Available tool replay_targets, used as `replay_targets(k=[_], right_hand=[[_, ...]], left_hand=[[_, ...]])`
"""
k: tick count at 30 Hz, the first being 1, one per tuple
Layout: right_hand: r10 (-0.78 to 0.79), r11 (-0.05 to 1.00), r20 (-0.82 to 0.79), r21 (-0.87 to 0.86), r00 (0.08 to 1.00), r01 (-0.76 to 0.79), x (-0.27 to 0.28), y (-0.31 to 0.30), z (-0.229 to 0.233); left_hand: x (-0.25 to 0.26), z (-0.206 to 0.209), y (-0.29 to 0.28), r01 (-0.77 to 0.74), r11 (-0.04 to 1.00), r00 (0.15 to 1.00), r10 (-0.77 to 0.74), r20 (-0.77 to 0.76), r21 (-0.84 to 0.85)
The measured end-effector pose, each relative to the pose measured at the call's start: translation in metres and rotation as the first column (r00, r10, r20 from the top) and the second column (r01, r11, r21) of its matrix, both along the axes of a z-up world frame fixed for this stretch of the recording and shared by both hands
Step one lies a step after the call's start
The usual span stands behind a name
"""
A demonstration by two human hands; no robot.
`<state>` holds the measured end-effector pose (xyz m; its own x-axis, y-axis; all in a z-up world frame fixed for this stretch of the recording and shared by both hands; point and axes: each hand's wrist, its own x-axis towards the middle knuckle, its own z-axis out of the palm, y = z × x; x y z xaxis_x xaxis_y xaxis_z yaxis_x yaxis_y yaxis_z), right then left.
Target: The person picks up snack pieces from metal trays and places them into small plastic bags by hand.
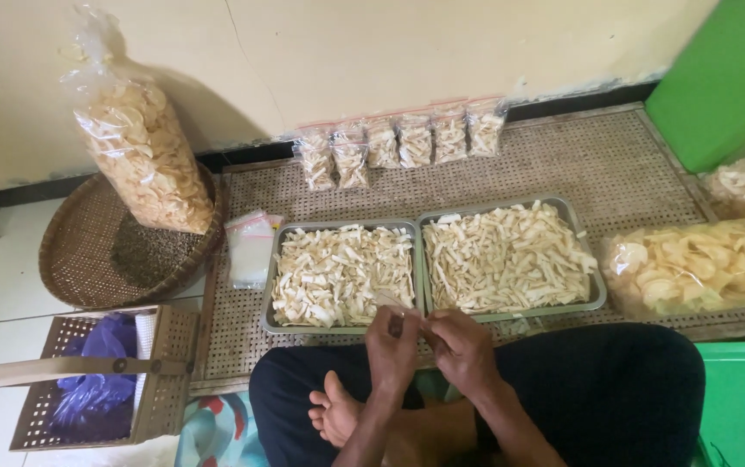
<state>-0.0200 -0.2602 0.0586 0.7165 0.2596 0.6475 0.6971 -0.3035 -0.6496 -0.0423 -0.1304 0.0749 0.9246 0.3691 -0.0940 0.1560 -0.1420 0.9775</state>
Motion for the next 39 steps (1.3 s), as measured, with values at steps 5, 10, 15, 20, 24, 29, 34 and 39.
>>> replay_targets(k=[5,10,15,20,24,29,34,39], right_hand=[[0.053,0.998,-0.12,0.049,0.991,-0.047,0.003,-0.006,-0.009],[0.022,0.995,-0.387,0.102,0.922,0.019,0.002,-0.006,-0.009],[0.1,0.991,-0.714,0.131,0.693,-0.007,0.004,-0.008,-0.018],[0.157,0.983,-0.669,0.177,0.727,-0.05,0.011,-0.013,-0.032],[0.067,0.992,-0.617,0.128,0.784,0.017,0.012,-0.014,-0.031],[-0.126,0.992,-0.636,-0.077,0.761,0.1,0.014,-0.014,-0.028],[-0.117,0.923,-0.674,-0.344,0.73,-0.17,0.011,-0.002,0.037],[-0.075,0.849,-0.708,-0.414,0.702,-0.327,0.012,-0.001,0.038]], left_hand=[[0.006,-0.019,0.007,0.049,0.999,0.997,-0.049,0.067,0.006],[0.01,-0.035,0.015,0.103,0.994,0.991,-0.106,0.086,0.034],[0.011,-0.025,0.013,0.137,0.96,0.99,-0.129,0.05,-0.244],[0.011,-0.025,0.012,0.283,0.913,0.951,-0.228,0.209,-0.294],[0.011,-0.016,0.011,0.36,0.916,0.886,-0.277,0.372,-0.177],[0.01,-0.037,0.011,0.311,0.948,0.924,-0.319,0.211,0.072],[0.01,-0.057,0.009,0.201,0.952,0.97,-0.226,0.086,0.23],[0.016,-0.05,0.008,0.229,0.799,0.966,-0.256,-0.03,0.556]])
